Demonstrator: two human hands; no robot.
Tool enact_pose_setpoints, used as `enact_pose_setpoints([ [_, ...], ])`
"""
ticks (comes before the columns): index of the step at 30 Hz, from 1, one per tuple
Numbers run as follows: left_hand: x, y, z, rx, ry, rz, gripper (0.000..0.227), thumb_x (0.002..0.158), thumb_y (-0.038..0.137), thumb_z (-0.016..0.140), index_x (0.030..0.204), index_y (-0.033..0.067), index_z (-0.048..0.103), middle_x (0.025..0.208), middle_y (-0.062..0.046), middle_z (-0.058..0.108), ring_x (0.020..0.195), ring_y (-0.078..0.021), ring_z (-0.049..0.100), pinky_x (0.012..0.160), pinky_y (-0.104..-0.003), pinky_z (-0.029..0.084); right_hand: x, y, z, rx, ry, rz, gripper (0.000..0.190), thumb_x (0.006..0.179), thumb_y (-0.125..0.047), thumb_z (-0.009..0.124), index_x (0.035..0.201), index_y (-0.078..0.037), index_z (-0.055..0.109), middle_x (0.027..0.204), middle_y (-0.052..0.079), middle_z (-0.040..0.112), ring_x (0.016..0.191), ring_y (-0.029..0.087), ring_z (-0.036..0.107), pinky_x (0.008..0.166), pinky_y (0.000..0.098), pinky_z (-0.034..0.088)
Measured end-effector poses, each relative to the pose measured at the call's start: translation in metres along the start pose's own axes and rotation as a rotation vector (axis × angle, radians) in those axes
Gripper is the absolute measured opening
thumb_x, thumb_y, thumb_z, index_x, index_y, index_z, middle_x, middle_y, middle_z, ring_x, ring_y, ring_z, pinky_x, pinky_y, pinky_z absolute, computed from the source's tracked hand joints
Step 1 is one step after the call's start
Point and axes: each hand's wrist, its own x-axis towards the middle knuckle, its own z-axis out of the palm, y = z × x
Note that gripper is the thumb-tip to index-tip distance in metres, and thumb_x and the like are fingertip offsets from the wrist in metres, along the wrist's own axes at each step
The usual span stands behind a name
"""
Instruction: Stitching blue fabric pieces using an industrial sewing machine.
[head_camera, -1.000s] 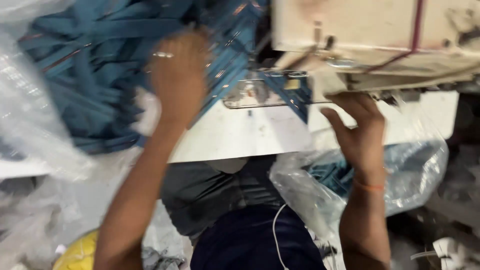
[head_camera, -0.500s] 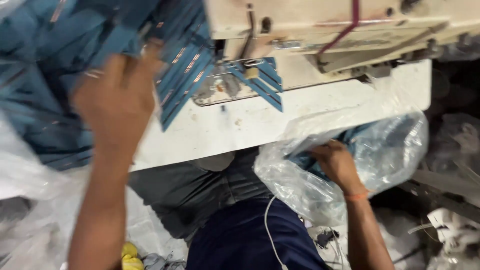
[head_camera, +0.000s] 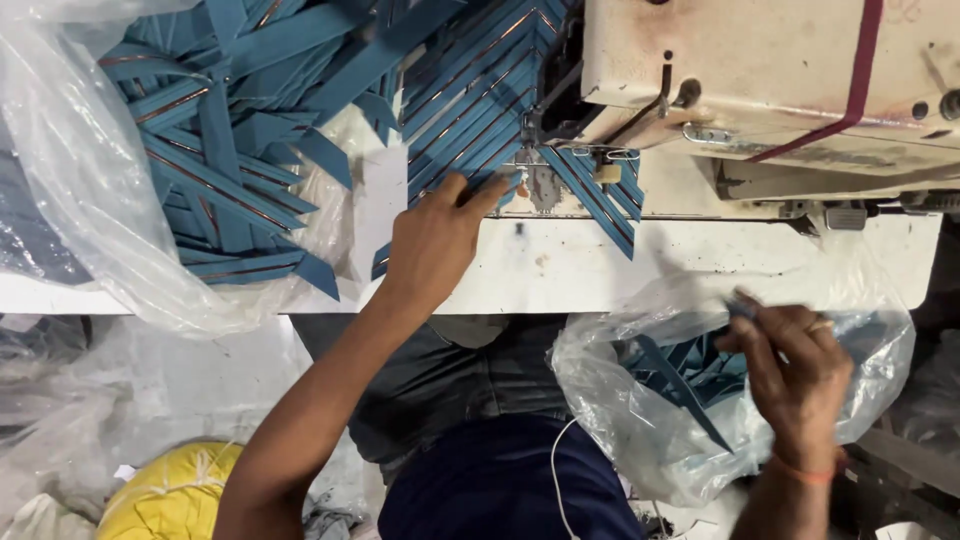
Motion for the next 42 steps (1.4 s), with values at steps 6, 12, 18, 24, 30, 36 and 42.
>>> enact_pose_setpoints([
  [6, 0.016, 0.007, 0.009, -0.017, -0.027, -0.045, 0.041, 0.094, 0.004, 0.061, 0.130, 0.0201, 0.071, 0.107, -0.013, 0.063, 0.070, -0.0269, 0.069, 0.054, -0.040, 0.056, 0.076, -0.101, 0.071, 0.012, 0.048, -0.283, 0.045, 0.092, 0.011, 0.066, 0.133, -0.008, 0.072, 0.107, 0.016, 0.059, 0.082, 0.024, 0.065, 0.071, 0.0359, 0.054],
  [12, 0.013, 0.019, 0.011, 0.105, 0.004, 0.001, 0.046, 0.086, 0.004, 0.063, 0.132, 0.0071, 0.069, 0.107, -0.018, 0.061, 0.080, -0.0323, 0.071, 0.055, -0.038, 0.059, 0.111, -0.114, 0.145, -0.356, 0.286, -0.420, 0.037, 0.092, -0.004, 0.075, 0.126, -0.019, 0.078, 0.105, 0.010, 0.063, 0.083, 0.032, 0.061, 0.072, 0.0436, 0.051],
  [18, 0.019, 0.018, 0.007, 0.072, 0.005, 0.030, 0.038, 0.094, 0.014, 0.066, 0.131, 0.0043, 0.069, 0.102, -0.015, 0.061, 0.077, -0.0292, 0.071, 0.052, -0.038, 0.057, 0.111, -0.129, 0.139, -0.275, 0.218, -0.396, 0.036, 0.093, -0.004, 0.073, 0.128, -0.010, 0.075, 0.108, 0.015, 0.061, 0.096, 0.033, 0.061, 0.074, 0.0433, 0.051],
  [24, 0.025, 0.012, 0.011, 0.136, -0.031, 0.094, 0.040, 0.093, 0.012, 0.065, 0.132, 0.0012, 0.068, 0.104, -0.013, 0.061, 0.076, -0.0260, 0.070, 0.053, -0.035, 0.057, 0.119, -0.124, 0.143, -0.175, 0.188, -0.421, 0.033, 0.094, -0.005, 0.072, 0.127, -0.004, 0.073, 0.110, 0.017, 0.062, 0.092, 0.036, 0.063, 0.073, 0.0460, 0.052],
  [30, 0.028, 0.010, 0.012, 0.125, -0.058, 0.101, 0.044, 0.091, 0.009, 0.065, 0.135, -0.0004, 0.067, 0.100, -0.013, 0.060, 0.069, -0.0240, 0.068, 0.047, -0.035, 0.055, 0.124, -0.121, 0.144, -0.202, 0.103, -0.368, 0.033, 0.096, -0.010, 0.074, 0.128, -0.002, 0.073, 0.114, 0.023, 0.065, 0.077, 0.035, 0.067, 0.060, 0.0444, 0.052],
  [36, 0.033, 0.009, 0.017, 0.106, 0.012, 0.076, 0.042, 0.093, 0.011, 0.068, 0.133, -0.0005, 0.067, 0.095, -0.011, 0.059, 0.071, -0.0226, 0.067, 0.051, -0.034, 0.055, 0.129, -0.114, 0.148, -0.312, 0.152, -0.452, 0.034, 0.095, -0.011, 0.073, 0.129, -0.005, 0.074, 0.112, 0.020, 0.066, 0.092, 0.037, 0.067, 0.067, 0.0448, 0.053],
  [42, 0.040, 0.007, 0.022, 0.120, 0.003, 0.062, 0.042, 0.090, 0.005, 0.069, 0.131, -0.0021, 0.069, 0.093, -0.012, 0.059, 0.065, -0.0194, 0.066, 0.045, -0.031, 0.053, 0.137, -0.110, 0.148, -0.289, 0.156, -0.452, 0.033, 0.095, -0.011, 0.071, 0.128, -0.006, 0.073, 0.112, 0.020, 0.070, 0.092, 0.037, 0.065, 0.072, 0.0451, 0.054],
])
